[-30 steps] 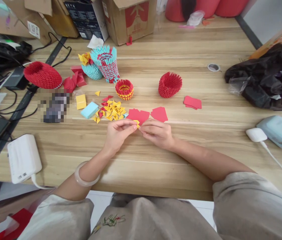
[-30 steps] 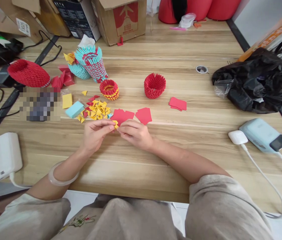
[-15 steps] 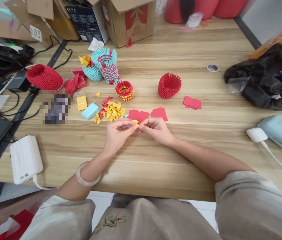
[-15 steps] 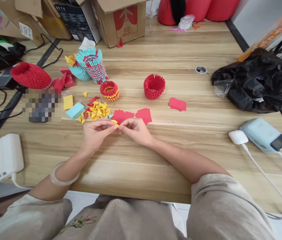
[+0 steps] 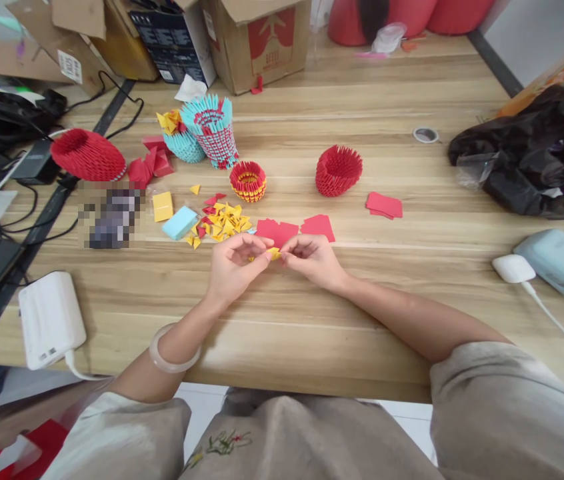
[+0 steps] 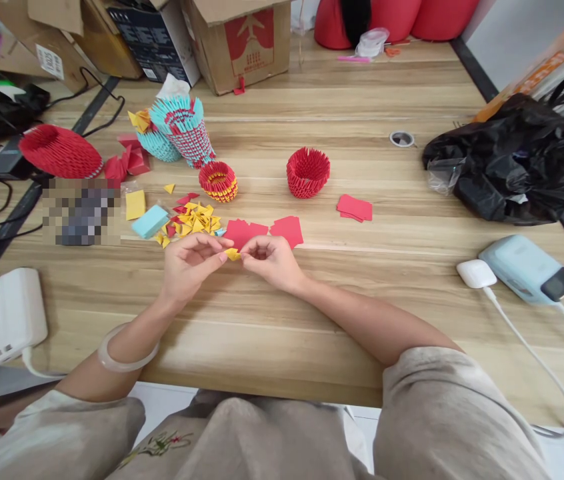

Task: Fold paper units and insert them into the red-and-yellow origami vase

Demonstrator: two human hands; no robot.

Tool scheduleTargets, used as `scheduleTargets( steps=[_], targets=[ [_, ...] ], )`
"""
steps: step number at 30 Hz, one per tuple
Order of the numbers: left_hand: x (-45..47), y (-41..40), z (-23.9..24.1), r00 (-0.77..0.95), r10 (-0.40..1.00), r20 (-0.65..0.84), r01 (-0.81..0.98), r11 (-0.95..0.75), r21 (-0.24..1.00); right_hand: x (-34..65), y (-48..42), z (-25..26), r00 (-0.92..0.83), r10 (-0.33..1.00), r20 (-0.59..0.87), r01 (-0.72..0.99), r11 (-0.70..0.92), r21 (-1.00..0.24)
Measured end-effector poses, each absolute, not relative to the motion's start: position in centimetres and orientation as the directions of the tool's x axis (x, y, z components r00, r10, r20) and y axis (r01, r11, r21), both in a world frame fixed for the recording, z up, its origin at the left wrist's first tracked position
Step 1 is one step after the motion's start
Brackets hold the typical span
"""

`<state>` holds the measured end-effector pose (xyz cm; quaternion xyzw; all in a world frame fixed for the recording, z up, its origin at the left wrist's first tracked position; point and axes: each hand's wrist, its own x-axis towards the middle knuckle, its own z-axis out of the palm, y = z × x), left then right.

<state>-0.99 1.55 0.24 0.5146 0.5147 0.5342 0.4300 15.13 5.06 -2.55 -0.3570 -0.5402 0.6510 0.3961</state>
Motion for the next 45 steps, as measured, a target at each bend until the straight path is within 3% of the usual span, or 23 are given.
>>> scheduleTargets(
  steps=[3, 10, 15, 25, 30, 33, 37, 41, 45],
  targets=[
    [-1.0, 1.6, 0.5, -0.11, 0.994, 0.027, 0.09, -0.017, 0.996, 15.1, 5.0, -2.6, -0.434, 0.9, -0.044, -0.082, -0.089, -0.993],
    [-0.7, 1.5, 0.3, -0.145, 0.988, 0.044, 0.076, -0.033, 0.997, 15.0, 5.0, -2.4, -0.47, 0.88, -0.067, -0.155, -0.157, -0.975],
    [-1.2, 1.6, 0.6, -0.042, 0.999, 0.014, 0.137, -0.008, 0.99, 15.1, 5.0, -2.2, -0.491, 0.866, -0.093, -0.142, -0.185, -0.972],
    [-2.2, 1.8, 0.7, 0.095, 0.967, 0.238, 0.316, -0.256, 0.914, 14.9, 5.3, -2.5, -0.538, 0.825, -0.173, -0.297, -0.378, -0.877],
    [-2.5, 1.9, 0.6, 0.203, 0.938, 0.282, 0.384, -0.341, 0.858, 15.0, 5.5, -2.3, -0.558, 0.816, -0.152, -0.283, -0.359, -0.889],
    [-2.6, 2.0, 0.5, 0.225, 0.888, 0.402, 0.437, -0.461, 0.772, 15.0, 5.5, -2.2, -0.553, 0.817, -0.162, -0.283, -0.366, -0.886],
    [-3.1, 2.3, 0.8, 0.417, 0.706, 0.573, 0.456, -0.707, 0.54, 14.9, 5.3, -2.3, -0.566, 0.797, -0.209, -0.293, -0.431, -0.853],
    [-3.8, 2.5, 0.9, 0.578, 0.545, 0.608, 0.41, -0.838, 0.361, 14.9, 5.3, -2.3, -0.573, 0.783, -0.243, -0.307, -0.48, -0.822],
    [-4.2, 2.4, 0.8, 0.612, 0.468, 0.637, 0.413, -0.877, 0.247, 14.9, 5.4, -2.2, -0.596, 0.764, -0.249, -0.334, -0.517, -0.788]
  ],
)
